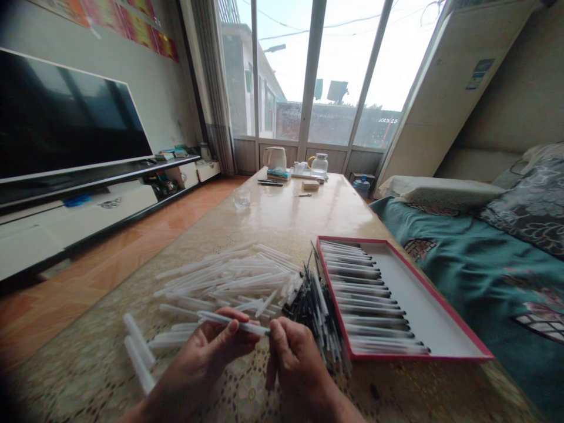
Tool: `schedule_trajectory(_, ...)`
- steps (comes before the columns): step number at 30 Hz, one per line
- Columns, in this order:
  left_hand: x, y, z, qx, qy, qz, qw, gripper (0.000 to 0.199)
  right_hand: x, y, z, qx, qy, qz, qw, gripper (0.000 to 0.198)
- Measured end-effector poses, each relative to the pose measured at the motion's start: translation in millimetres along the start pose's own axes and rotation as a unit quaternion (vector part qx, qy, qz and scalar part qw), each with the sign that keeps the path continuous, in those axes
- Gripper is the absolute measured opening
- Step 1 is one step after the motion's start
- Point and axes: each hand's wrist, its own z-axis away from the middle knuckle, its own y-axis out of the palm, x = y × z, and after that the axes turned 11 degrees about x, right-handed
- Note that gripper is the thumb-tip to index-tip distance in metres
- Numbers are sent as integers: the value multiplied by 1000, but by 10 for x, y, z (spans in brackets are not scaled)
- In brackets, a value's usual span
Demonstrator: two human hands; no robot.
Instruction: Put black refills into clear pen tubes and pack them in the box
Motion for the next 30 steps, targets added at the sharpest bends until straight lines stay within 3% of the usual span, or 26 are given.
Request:
schedule_trajectory(4,-1,-10,-8,11,3,-10,1000,11,38,33,4,40,82,-134,987,50)
schedule_trajectory(7,-6,-21,-2,18,3,-21,1000,11,77,3,26,51,103,-130,985,49)
schedule_trajectory(10,-14,-39,5,20,6,-37,999,13,121,-76,69,-40,41,28,998,44)
schedule_trajectory(12,-19,-48,7,17,4,-65,998,14,144,-127,97,-96,-39,147,984,34)
schedule_trajectory(15,-25,-40,8,9,9,-106,994,17,145,-146,114,-71,-113,214,968,23)
schedule_trajectory(23,-4,5,6,17,48,-179,983,14,22,-51,67,-26,-104,255,961,13)
schedule_trajectory(30,39,-51,-24,45,58,-197,978,15,48,-95,71,-15,-123,276,953,15)
